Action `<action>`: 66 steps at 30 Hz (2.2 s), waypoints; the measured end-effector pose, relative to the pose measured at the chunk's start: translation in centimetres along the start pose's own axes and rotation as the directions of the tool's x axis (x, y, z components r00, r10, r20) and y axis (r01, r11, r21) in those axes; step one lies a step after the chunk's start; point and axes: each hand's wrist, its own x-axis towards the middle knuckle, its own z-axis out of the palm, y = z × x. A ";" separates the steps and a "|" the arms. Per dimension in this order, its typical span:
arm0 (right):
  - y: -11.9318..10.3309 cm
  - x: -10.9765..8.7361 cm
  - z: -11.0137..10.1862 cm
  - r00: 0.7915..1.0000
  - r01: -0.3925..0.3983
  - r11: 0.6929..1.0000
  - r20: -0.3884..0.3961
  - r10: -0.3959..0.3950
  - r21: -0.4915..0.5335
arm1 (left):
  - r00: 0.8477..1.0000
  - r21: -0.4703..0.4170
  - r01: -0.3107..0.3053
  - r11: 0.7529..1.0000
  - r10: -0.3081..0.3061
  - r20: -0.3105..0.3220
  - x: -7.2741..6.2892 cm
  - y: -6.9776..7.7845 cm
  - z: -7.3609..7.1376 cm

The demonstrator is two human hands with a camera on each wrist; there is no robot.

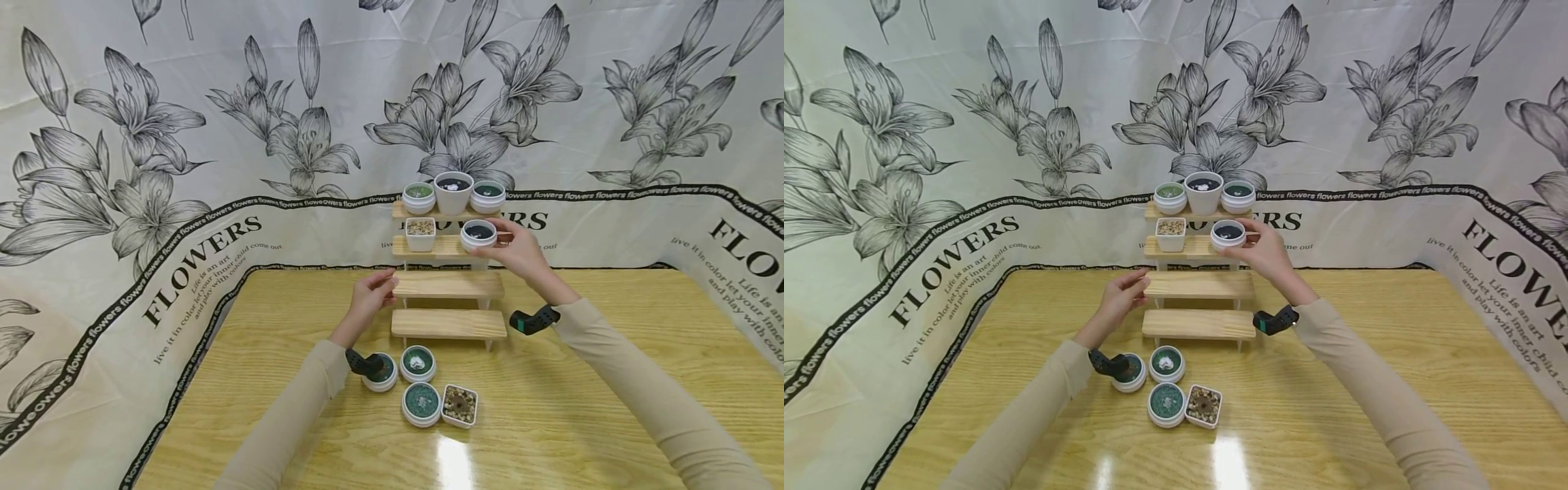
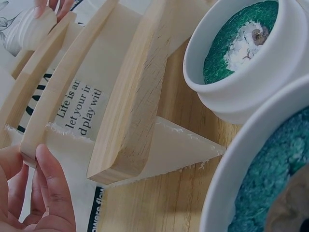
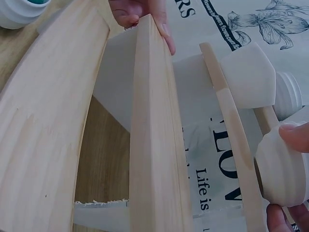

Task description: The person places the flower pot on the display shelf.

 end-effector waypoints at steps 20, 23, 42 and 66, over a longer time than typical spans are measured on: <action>0.6 0.0 -0.4 1.000 -0.023 1.000 0.005 0.023 0.000 | 1.000 -0.005 0.022 1.000 -0.022 0.005 -0.1 0.0 -0.1; 0.5 0.0 -0.5 1.000 -0.015 1.000 0.012 0.015 0.023 | 1.000 -0.008 0.024 1.000 -0.024 0.004 0.0 0.0 0.0; 0.7 -0.6 -0.4 0.999 0.018 0.991 -0.036 -0.013 0.129 | 1.000 -0.014 0.004 1.000 -0.004 0.009 0.0 0.0 -0.1; 2.0 -6.2 0.8 0.985 0.140 0.988 -0.108 -0.132 0.071 | 1.000 0.003 0.011 1.000 -0.011 -0.001 0.1 0.0 0.1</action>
